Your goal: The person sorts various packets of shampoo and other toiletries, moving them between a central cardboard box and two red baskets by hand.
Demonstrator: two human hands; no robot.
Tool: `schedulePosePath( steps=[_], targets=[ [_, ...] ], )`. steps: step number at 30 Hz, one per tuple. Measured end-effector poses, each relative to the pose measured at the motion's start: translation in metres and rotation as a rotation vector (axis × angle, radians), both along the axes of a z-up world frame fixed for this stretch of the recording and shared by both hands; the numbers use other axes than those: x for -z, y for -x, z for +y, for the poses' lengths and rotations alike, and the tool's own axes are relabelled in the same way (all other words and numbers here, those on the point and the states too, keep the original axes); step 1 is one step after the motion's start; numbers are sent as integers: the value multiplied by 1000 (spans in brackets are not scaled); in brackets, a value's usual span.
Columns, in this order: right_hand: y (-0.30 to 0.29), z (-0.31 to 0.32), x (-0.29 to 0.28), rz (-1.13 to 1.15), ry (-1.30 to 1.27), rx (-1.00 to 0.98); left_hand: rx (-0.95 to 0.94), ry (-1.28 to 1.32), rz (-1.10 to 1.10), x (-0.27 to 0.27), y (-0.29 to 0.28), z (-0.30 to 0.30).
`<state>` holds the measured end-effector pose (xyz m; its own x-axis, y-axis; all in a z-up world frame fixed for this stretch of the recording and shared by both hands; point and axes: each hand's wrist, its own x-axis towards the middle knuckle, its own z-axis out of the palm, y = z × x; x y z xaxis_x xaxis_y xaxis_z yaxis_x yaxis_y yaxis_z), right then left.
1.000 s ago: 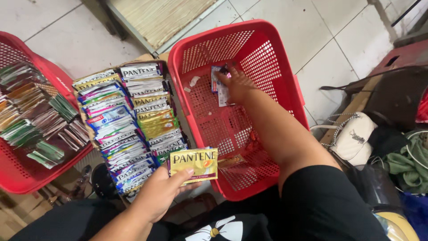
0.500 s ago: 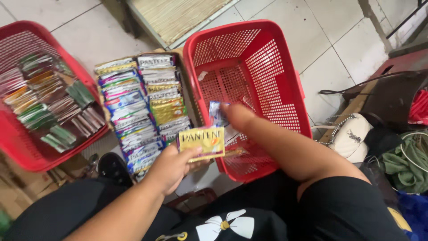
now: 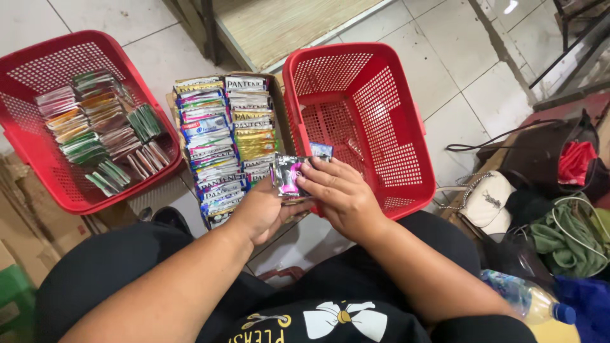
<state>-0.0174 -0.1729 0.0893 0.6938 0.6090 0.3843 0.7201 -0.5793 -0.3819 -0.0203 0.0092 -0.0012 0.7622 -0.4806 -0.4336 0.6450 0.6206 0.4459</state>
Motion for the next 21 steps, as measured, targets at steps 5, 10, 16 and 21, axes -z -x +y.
schedulePosePath(
  steps=[5,10,16,21],
  targets=[
    [3,-9,11,63,5,-95,-67,173,16,-2,6,10],
    [-2,-8,22,147,-36,-80,-25,-11,-46,1,-3,19],
    [-29,-14,37,675,-628,123,-53,-182,-256,3,-20,33],
    [-38,-18,41,1037,-686,160,-24,-269,-240,3,-14,31]
  ],
)
